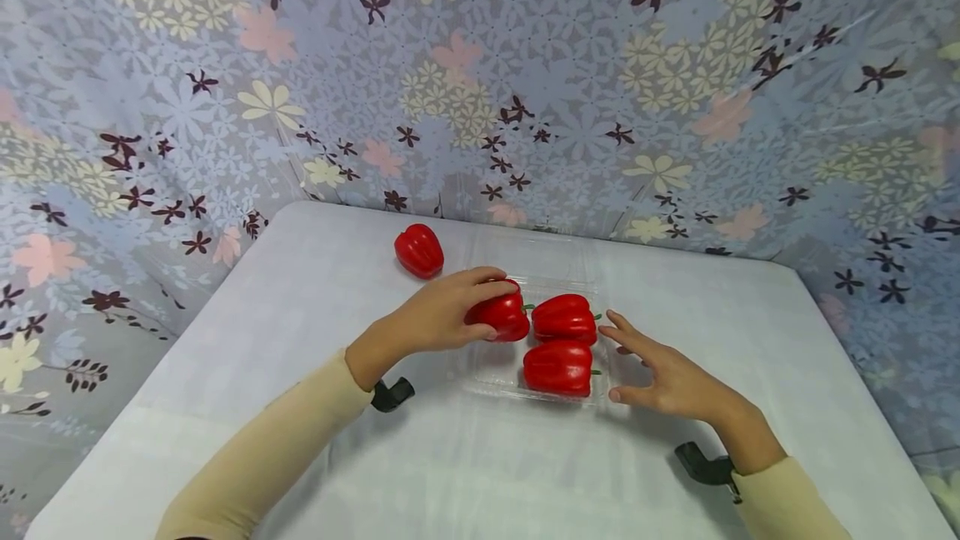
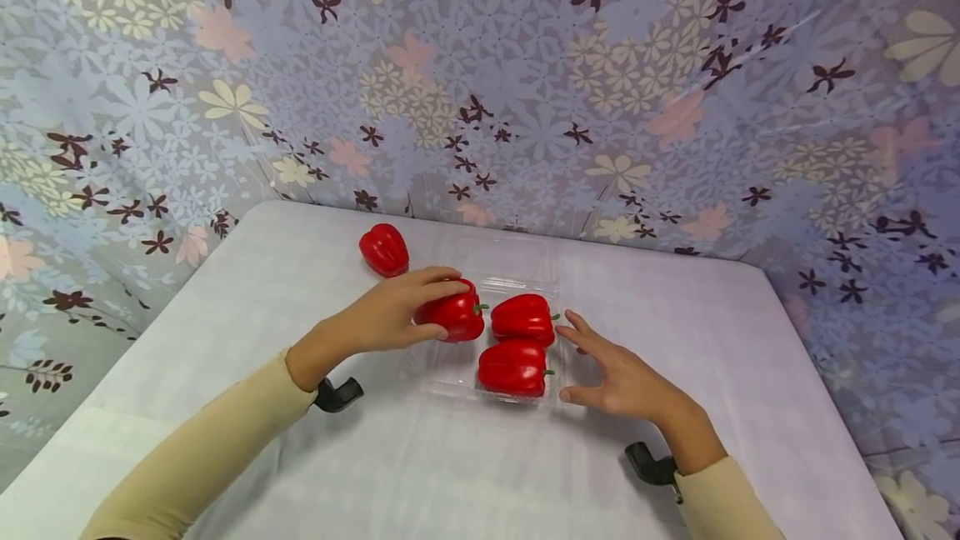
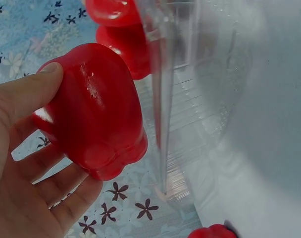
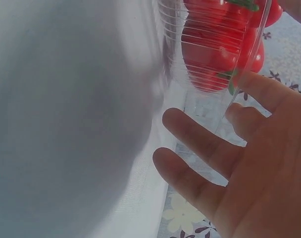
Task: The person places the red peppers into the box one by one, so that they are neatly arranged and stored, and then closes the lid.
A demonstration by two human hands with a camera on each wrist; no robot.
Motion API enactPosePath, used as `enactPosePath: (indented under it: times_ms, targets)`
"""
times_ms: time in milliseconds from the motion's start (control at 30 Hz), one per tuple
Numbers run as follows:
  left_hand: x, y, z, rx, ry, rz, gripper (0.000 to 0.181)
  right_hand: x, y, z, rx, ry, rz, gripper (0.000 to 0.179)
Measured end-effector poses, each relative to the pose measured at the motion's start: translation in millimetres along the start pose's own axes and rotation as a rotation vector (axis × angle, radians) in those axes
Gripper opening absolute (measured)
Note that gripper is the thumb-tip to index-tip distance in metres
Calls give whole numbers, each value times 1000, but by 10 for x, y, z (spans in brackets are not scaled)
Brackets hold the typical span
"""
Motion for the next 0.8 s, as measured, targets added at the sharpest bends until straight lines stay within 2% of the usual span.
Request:
enactPosePath:
  times_ms: [100,333,500,800]
  targets:
    - [-1,-14,-38,2,-30,-16,62,-22,-4,-13,1,-4,0,85]
    - [43,15,-147,0,-42,-11,63,3,-20,-36,12,-11,-6,83]
    - [43,4,-155,7,-68,-27,60,-11,-18,-23,-7,1,12,85]
    - [73,-59,-208,76,-111,-1,59,-25,-2,-9,-2,-4,1,84]
Point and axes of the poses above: each hand's wrist, its own y-axis away from the middle knuckle, its own z-axis out of the back of the hand, x = y × z, the point moved 6 cm from there along -y, towards the middle knuckle, and after that the axes turned 4 degrees about y, right-handed, at the moved point
